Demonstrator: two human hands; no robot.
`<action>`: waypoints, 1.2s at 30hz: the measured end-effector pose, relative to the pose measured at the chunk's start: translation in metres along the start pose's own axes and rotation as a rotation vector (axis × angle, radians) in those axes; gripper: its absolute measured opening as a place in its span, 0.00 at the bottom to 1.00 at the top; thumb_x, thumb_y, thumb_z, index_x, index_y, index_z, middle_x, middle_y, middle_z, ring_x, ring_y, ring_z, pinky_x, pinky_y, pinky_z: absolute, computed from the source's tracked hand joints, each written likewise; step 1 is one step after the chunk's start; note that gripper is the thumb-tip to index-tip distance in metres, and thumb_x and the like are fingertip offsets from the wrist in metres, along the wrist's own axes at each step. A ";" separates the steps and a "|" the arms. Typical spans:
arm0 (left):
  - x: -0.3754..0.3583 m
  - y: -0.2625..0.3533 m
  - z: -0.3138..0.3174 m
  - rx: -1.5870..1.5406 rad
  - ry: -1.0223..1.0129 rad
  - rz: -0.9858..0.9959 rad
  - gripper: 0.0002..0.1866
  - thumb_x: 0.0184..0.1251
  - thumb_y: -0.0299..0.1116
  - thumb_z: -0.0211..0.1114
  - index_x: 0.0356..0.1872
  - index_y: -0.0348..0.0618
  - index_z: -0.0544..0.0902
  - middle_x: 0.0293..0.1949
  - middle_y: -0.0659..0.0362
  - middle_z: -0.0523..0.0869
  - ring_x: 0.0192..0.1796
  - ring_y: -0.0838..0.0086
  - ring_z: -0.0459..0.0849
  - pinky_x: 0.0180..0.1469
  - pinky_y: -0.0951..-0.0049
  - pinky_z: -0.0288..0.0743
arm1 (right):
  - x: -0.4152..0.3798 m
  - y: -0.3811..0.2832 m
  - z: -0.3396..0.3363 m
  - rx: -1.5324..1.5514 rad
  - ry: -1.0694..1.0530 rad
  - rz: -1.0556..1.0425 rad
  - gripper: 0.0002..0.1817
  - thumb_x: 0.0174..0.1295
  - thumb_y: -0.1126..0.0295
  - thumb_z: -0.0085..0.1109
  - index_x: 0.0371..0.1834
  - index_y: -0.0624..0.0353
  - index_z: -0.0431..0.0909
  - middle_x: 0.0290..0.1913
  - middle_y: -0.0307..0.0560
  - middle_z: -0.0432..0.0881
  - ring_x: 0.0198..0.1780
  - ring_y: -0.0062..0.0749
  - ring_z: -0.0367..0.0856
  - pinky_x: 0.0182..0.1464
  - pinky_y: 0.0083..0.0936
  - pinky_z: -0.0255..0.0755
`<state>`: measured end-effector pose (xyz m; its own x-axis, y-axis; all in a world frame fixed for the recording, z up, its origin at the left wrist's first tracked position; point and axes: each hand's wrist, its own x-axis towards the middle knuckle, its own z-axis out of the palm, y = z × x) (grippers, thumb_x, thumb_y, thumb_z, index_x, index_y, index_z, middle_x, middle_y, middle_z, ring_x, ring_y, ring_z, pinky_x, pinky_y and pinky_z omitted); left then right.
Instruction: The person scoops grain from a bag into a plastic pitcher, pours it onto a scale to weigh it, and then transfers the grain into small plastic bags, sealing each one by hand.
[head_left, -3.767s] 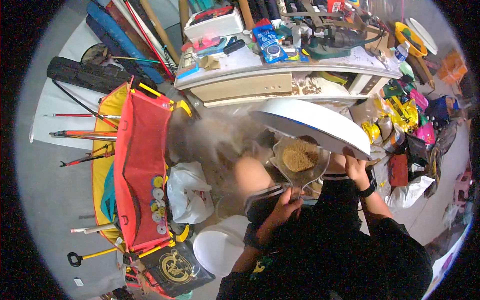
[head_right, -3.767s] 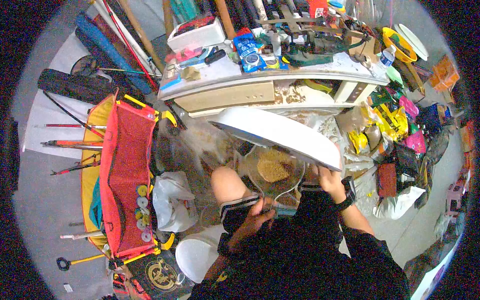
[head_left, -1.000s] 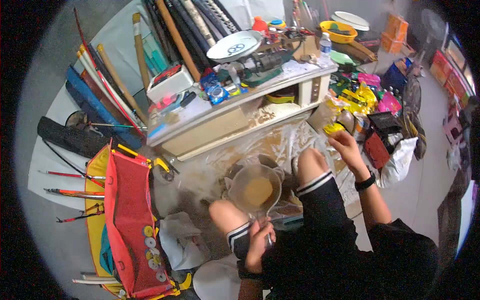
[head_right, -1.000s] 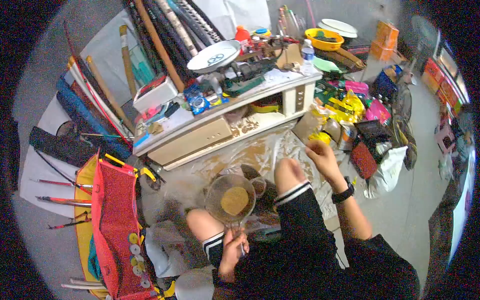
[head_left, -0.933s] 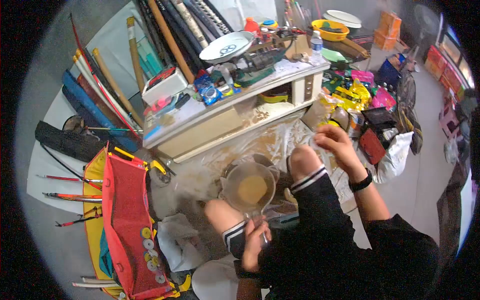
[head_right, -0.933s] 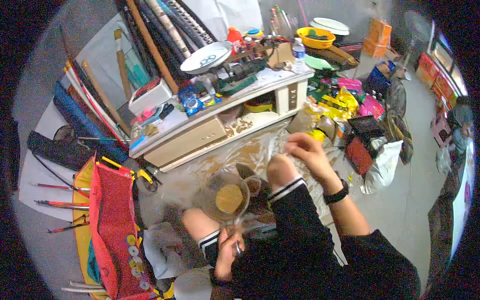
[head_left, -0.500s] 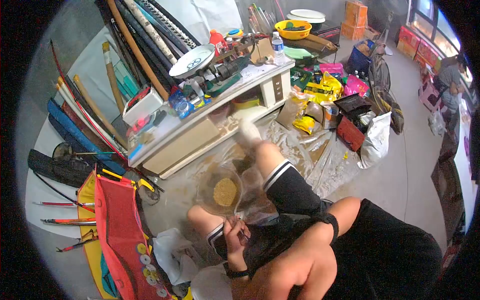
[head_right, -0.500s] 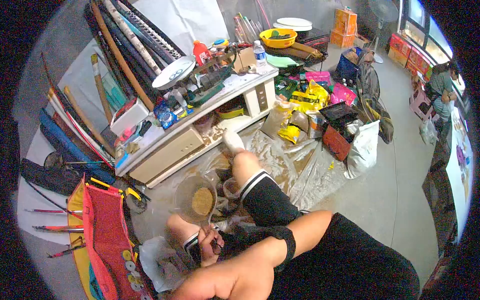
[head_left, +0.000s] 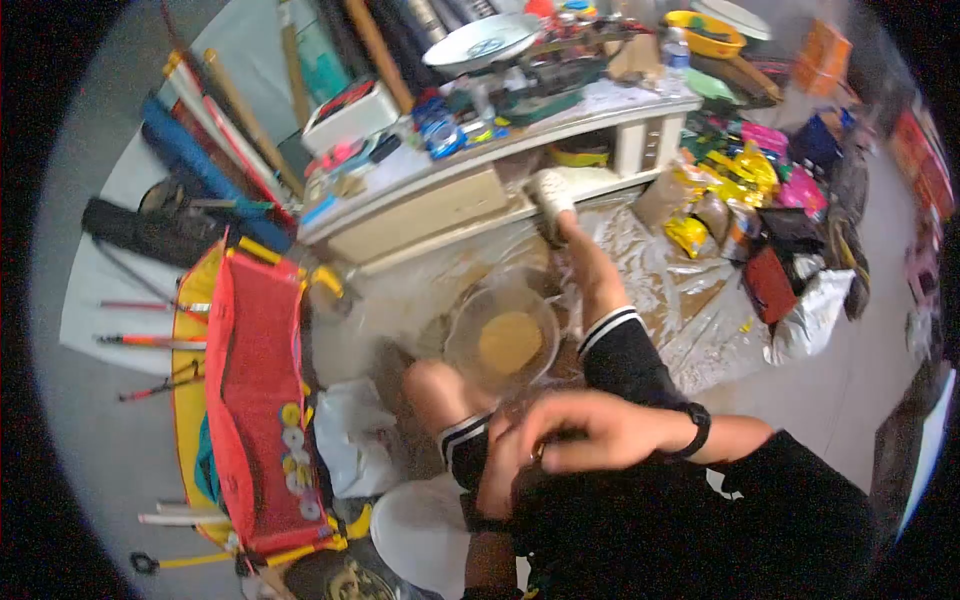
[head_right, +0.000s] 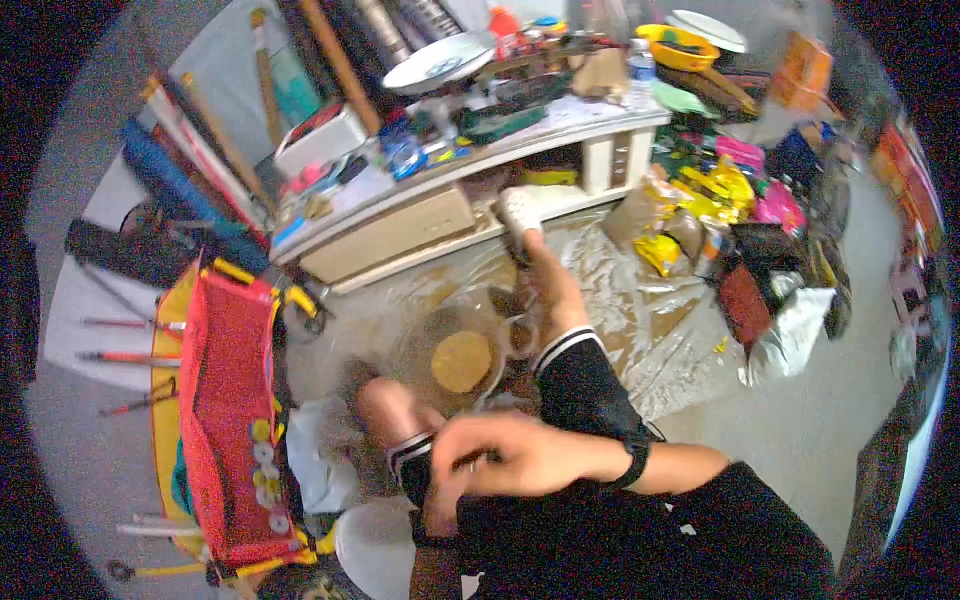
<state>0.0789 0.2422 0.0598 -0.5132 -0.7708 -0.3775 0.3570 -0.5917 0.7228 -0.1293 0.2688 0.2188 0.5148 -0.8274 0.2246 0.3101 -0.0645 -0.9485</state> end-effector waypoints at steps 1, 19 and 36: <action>0.000 0.010 0.007 0.133 -0.100 -0.037 0.15 0.65 0.28 0.58 0.51 0.35 0.69 0.29 0.59 0.76 0.23 0.75 0.76 0.25 0.76 0.71 | -0.005 0.021 -0.013 -0.012 0.142 0.134 0.09 0.62 0.77 0.55 0.46 0.63 0.73 0.43 0.41 0.78 0.44 0.25 0.75 0.51 0.23 0.69; 0.057 -0.022 0.091 0.336 -0.235 0.016 0.22 0.69 0.32 0.54 0.60 0.39 0.60 0.31 0.61 0.73 0.19 0.77 0.73 0.18 0.78 0.68 | -0.032 0.115 -0.074 0.528 0.547 0.490 0.21 0.69 0.58 0.46 0.45 0.69 0.76 0.38 0.51 0.81 0.28 0.34 0.80 0.31 0.24 0.75; 0.252 -0.051 -0.129 1.081 0.442 0.007 0.17 0.58 0.39 0.61 0.45 0.39 0.81 0.48 0.46 0.82 0.54 0.51 0.78 0.55 0.61 0.71 | 0.057 0.144 -0.202 0.314 0.857 0.291 0.14 0.65 0.62 0.54 0.42 0.61 0.69 0.21 0.41 0.72 0.18 0.25 0.71 0.23 0.27 0.77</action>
<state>0.0321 0.0477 -0.1472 -0.1210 -0.9144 -0.3863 -0.6010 -0.2423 0.7617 -0.2166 0.1001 0.0496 -0.1160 -0.9222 -0.3689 0.5268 0.2578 -0.8100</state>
